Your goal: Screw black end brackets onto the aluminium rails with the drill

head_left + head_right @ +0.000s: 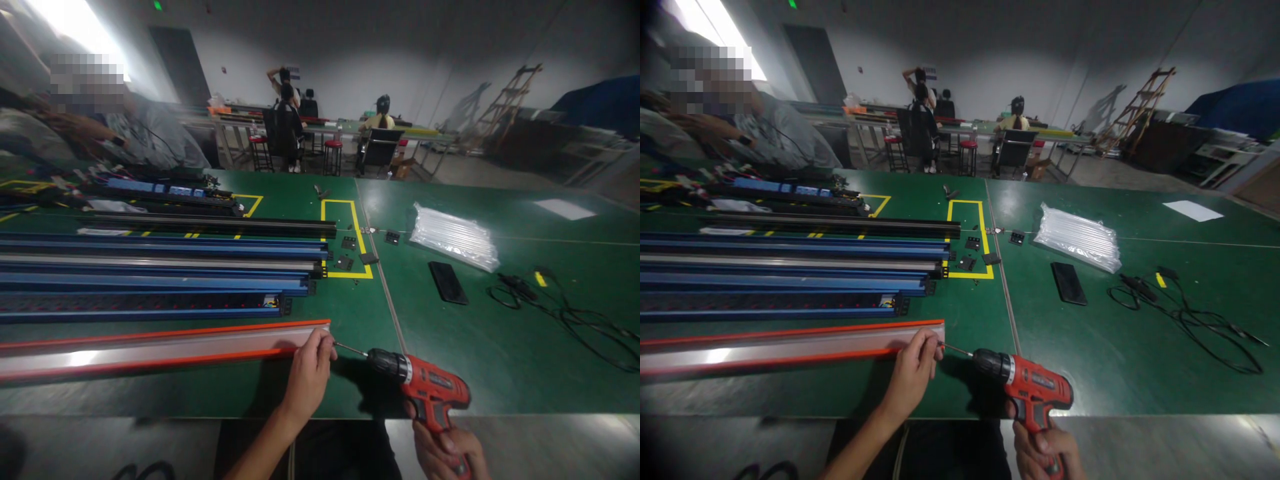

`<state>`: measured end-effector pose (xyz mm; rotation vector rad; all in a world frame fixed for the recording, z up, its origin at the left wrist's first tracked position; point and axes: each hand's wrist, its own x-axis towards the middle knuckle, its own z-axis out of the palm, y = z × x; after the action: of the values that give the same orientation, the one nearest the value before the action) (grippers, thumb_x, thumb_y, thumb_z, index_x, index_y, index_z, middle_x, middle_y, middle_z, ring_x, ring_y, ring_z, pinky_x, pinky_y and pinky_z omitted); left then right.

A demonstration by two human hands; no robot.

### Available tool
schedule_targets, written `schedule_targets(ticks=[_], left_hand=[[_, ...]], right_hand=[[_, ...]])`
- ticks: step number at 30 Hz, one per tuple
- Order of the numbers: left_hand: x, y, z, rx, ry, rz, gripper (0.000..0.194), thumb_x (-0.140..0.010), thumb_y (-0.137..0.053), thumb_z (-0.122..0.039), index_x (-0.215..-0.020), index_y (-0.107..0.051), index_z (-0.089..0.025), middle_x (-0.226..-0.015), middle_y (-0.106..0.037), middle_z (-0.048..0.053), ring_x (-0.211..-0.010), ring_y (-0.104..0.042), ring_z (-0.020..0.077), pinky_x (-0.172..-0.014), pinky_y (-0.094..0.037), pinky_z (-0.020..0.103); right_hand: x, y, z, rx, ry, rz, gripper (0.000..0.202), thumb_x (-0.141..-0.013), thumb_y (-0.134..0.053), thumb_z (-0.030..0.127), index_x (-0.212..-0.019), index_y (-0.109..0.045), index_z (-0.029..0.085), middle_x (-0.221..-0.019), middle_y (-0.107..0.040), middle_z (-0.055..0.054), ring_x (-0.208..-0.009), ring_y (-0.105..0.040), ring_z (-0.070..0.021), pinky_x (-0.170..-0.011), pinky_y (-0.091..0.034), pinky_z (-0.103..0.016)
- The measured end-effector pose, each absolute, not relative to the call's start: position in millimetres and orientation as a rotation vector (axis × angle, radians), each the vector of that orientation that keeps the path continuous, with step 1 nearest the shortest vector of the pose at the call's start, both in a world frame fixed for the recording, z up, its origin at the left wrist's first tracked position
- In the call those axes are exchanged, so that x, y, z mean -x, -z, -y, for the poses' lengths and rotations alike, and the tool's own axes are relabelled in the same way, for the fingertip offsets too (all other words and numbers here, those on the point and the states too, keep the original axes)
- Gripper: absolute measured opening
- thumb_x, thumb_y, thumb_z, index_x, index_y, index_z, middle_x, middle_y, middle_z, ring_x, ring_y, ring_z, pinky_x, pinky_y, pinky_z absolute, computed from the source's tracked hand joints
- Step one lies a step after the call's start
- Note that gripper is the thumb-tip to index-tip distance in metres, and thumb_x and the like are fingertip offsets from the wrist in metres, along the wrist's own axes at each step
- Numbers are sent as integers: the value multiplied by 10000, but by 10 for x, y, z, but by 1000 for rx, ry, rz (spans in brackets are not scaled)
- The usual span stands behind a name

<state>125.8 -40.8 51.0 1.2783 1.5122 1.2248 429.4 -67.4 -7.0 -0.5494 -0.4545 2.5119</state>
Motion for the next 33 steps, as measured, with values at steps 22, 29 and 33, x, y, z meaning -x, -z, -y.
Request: schedule_targets(ticks=[22,29,33], left_hand=[[-1208,-391,400,-1671,-1132,-1691,187,-1013,-422,-282,-918,-583,-263,-737,-688,5,-685,-680,190,-658,-472,278],[-1165,-313,446,-1873,-1181,-1621,190,-1014,-410,-185,-990,-591,-236,-772,-699,-2,-684,-686,152,-657,-516,240],[-1153,-273,468,-1894,-1216,-1569,192,-1018,-416,-167,-1020,-598,-227,-762,-696,-8,-614,-659,129,-603,-516,218]], right_hand=[[-4298,11,757,467,-2407,436,372,-791,-760,252,-1131,-645,156,-524,-457,118,-320,-264,-35,-404,-464,-208],[-4363,60,756,426,-2449,445,414,-798,-769,291,-1168,-646,149,-513,-446,123,-313,-269,-37,-408,-472,-212],[-4370,85,774,432,-2447,434,422,-798,-760,289,-1181,-644,152,-527,-452,120,-312,-266,-35,-403,-464,-208]])
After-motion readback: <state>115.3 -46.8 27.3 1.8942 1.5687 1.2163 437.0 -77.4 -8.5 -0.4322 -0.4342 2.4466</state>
